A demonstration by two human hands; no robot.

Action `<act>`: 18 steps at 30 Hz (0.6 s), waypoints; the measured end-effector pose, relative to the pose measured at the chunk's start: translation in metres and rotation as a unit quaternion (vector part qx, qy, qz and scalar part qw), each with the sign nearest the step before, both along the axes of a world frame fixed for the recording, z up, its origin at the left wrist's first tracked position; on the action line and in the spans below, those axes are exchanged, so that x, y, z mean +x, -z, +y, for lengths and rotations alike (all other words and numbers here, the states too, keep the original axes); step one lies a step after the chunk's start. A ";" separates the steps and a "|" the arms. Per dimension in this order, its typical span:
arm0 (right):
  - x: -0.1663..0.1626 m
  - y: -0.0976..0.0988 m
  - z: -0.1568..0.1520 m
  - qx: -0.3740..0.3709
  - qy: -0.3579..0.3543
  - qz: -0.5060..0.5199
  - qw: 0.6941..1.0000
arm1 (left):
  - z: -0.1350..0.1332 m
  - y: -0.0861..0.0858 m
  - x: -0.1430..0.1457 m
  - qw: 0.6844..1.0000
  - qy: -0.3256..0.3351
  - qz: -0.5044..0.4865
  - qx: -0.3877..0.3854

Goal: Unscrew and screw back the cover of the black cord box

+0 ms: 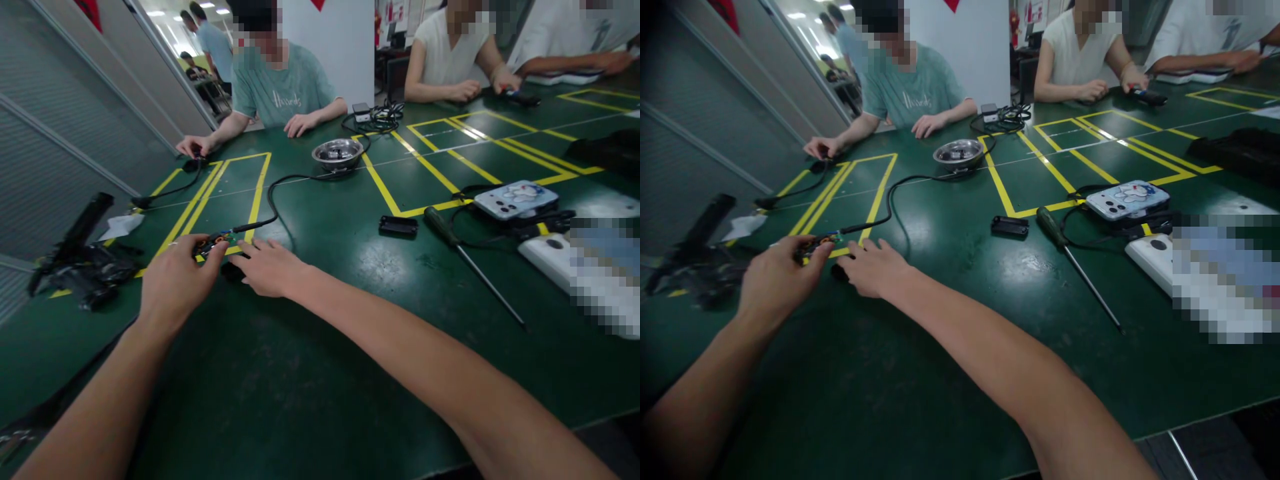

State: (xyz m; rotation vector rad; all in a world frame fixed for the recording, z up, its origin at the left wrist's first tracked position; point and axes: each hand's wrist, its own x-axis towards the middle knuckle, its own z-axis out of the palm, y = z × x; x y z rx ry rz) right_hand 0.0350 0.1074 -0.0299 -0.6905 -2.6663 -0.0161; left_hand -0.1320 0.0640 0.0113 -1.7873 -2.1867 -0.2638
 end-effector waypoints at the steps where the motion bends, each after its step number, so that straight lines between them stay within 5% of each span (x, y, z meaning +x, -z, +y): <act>1: -0.001 0.002 0.001 -0.006 0.000 -0.006 1.000 | 0.000 0.000 0.002 1.000 -0.001 0.002 -0.003; 5: 0.028 0.000 0.001 -0.010 0.000 -0.022 1.000 | -0.004 -0.004 0.008 1.000 0.006 0.013 -0.006; 18: 0.215 -0.017 -0.044 -0.023 0.061 -0.070 0.995 | -0.018 -0.005 0.053 0.990 0.121 -0.014 -0.076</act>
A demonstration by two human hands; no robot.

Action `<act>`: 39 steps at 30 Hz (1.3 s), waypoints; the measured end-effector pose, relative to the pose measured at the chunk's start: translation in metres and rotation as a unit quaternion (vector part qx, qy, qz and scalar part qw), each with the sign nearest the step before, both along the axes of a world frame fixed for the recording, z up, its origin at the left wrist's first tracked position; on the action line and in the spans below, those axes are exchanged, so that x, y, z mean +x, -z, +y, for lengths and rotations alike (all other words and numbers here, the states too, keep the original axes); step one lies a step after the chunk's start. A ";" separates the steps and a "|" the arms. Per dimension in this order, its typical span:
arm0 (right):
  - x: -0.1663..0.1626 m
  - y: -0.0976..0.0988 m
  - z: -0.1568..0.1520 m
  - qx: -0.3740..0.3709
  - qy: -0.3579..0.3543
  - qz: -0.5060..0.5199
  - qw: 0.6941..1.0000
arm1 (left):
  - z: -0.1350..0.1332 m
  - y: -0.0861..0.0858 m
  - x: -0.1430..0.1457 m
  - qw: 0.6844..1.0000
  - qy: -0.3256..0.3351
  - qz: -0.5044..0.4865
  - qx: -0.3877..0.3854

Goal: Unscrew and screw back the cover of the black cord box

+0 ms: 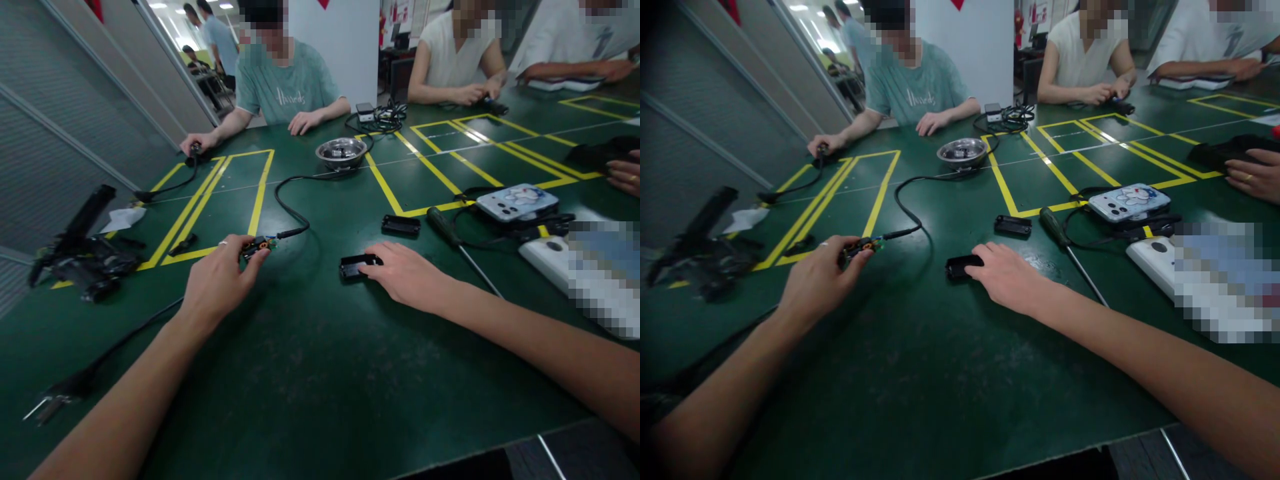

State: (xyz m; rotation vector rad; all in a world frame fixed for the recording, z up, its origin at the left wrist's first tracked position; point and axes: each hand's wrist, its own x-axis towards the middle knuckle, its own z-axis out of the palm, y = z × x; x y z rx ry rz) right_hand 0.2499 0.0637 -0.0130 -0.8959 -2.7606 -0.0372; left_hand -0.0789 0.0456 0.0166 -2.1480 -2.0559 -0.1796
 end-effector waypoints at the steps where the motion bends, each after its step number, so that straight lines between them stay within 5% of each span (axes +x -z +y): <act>1: 0.007 -0.001 -0.005 -0.012 0.005 0.009 1.000 | -0.001 0.001 0.005 1.000 0.010 -0.002 -0.004; 12: 0.014 -0.021 -0.023 -0.065 -0.033 0.163 0.984 | -0.004 0.030 0.037 0.987 0.153 -0.044 -0.014; 18: 0.009 -0.006 -0.029 -0.127 -0.065 0.110 0.984 | -0.002 0.031 0.036 0.981 0.184 -0.050 -0.020; 25: 0.017 -0.012 -0.016 -0.070 -0.002 0.214 0.974 | -0.019 0.024 0.052 0.958 0.277 -0.068 -0.006; 29: 0.017 -0.006 -0.014 -0.073 -0.031 0.198 0.977 | -0.033 0.020 0.067 0.938 0.332 -0.103 -0.001; 39: 0.015 -0.002 -0.017 -0.067 -0.049 0.184 0.979 | -0.037 0.027 0.077 0.929 0.340 -0.134 -0.056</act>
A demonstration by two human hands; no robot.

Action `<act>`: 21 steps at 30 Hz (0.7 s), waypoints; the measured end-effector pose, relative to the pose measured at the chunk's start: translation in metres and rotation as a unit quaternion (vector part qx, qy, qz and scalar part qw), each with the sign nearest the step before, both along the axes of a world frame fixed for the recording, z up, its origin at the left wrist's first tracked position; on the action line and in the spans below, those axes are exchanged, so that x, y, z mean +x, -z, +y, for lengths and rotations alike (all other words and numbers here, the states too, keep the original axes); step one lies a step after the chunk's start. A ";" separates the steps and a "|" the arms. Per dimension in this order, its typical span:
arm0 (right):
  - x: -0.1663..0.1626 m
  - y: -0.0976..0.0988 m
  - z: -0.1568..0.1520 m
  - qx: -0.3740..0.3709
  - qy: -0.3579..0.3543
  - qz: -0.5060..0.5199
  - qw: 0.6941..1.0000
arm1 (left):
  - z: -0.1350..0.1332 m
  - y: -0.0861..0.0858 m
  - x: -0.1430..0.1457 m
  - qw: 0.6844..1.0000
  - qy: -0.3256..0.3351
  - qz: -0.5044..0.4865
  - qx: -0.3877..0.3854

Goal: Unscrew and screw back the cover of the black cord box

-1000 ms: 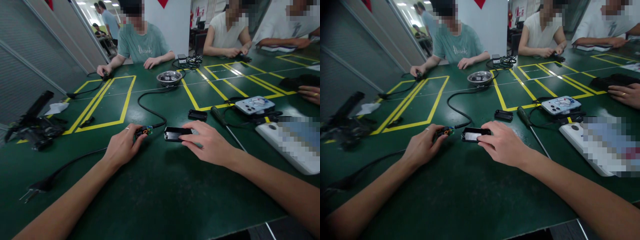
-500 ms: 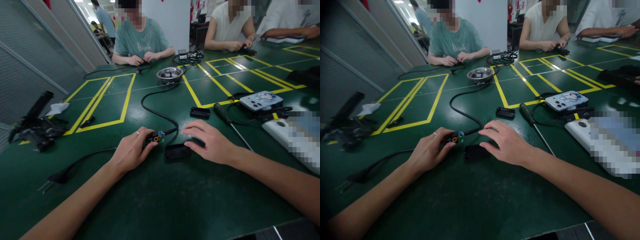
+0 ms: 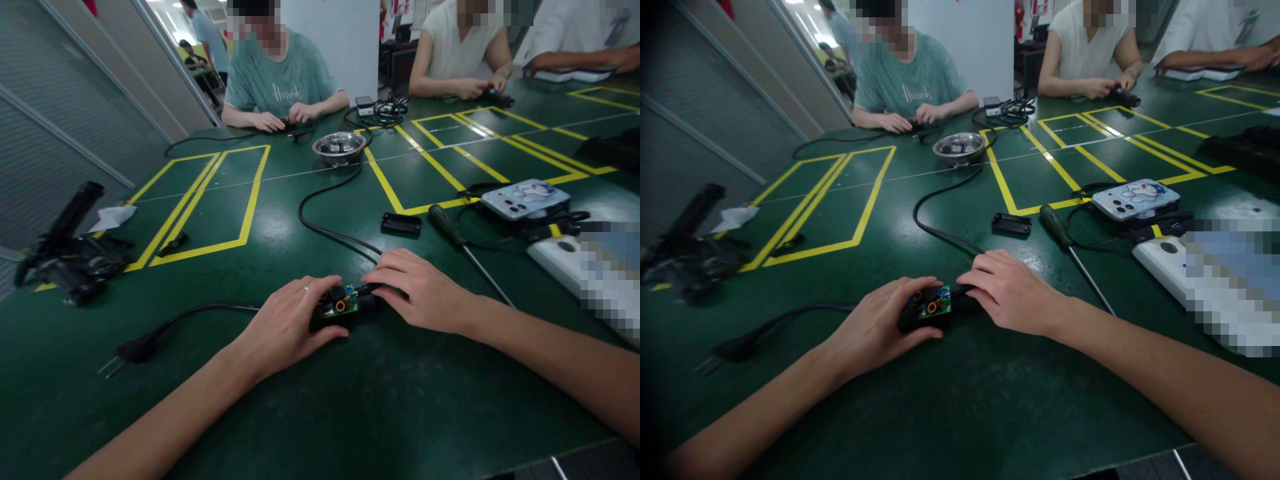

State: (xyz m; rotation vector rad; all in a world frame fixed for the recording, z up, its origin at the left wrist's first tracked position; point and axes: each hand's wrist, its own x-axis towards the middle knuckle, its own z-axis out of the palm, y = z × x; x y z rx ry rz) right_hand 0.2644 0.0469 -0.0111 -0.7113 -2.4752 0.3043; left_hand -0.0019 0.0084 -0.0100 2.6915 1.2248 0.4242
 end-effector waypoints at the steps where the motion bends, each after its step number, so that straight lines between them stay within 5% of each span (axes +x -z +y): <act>1: 0.001 -0.001 0.000 -0.003 0.000 -0.002 1.000 | 0.000 0.000 0.000 1.000 -0.001 0.002 0.000; 21: 0.005 -0.006 0.003 -0.067 0.012 -0.070 0.995 | 0.007 -0.004 -0.009 0.997 0.060 0.044 0.006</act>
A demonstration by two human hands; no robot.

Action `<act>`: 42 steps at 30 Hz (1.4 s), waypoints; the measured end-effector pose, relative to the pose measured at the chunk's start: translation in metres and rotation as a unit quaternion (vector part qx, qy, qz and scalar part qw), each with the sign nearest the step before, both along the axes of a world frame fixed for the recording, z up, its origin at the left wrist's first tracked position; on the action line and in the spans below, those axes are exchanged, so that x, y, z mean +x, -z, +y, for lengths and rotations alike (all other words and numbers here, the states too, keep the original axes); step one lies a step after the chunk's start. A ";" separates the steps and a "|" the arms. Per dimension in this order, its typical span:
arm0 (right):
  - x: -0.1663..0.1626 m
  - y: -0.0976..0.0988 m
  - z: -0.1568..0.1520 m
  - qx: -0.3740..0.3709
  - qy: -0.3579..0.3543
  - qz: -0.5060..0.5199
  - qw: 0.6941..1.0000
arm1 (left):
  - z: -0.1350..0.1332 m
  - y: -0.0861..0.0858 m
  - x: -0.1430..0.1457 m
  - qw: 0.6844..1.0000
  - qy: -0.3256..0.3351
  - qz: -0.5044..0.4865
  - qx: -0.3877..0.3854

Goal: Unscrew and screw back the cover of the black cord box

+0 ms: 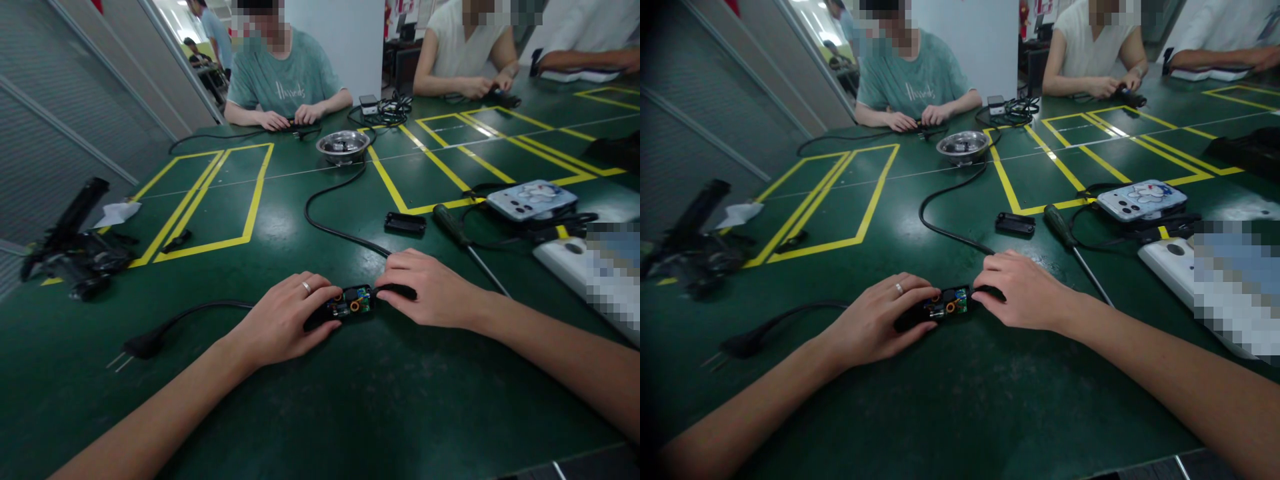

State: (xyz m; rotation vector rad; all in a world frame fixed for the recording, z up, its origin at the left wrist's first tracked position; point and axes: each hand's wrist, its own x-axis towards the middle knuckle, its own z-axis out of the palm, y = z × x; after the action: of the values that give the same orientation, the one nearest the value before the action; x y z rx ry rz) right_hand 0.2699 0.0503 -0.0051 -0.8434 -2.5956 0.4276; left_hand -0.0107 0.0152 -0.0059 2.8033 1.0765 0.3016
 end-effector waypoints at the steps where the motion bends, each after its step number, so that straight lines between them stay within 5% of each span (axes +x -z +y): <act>1: 0.000 0.000 0.000 -0.006 0.001 -0.004 1.000 | 0.000 0.000 0.000 1.000 0.000 0.001 0.000; 27: -0.002 -0.002 -0.003 -0.027 0.004 -0.046 0.999 | 0.003 -0.006 -0.006 0.999 0.000 -0.003 -0.042; 36: -0.002 -0.002 -0.002 -0.038 -0.002 -0.029 0.999 | 0.006 -0.019 -0.021 0.979 -0.074 -0.032 -0.186; 42: -0.004 0.002 -0.004 -0.032 -0.005 -0.021 0.999 | 0.003 -0.019 -0.015 0.974 -0.088 -0.044 -0.203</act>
State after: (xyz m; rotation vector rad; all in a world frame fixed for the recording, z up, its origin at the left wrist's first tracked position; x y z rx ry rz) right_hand 0.2657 0.0465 -0.0074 -0.8689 -2.6385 0.5025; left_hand -0.0256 0.0182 0.0129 2.3209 1.2110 0.1925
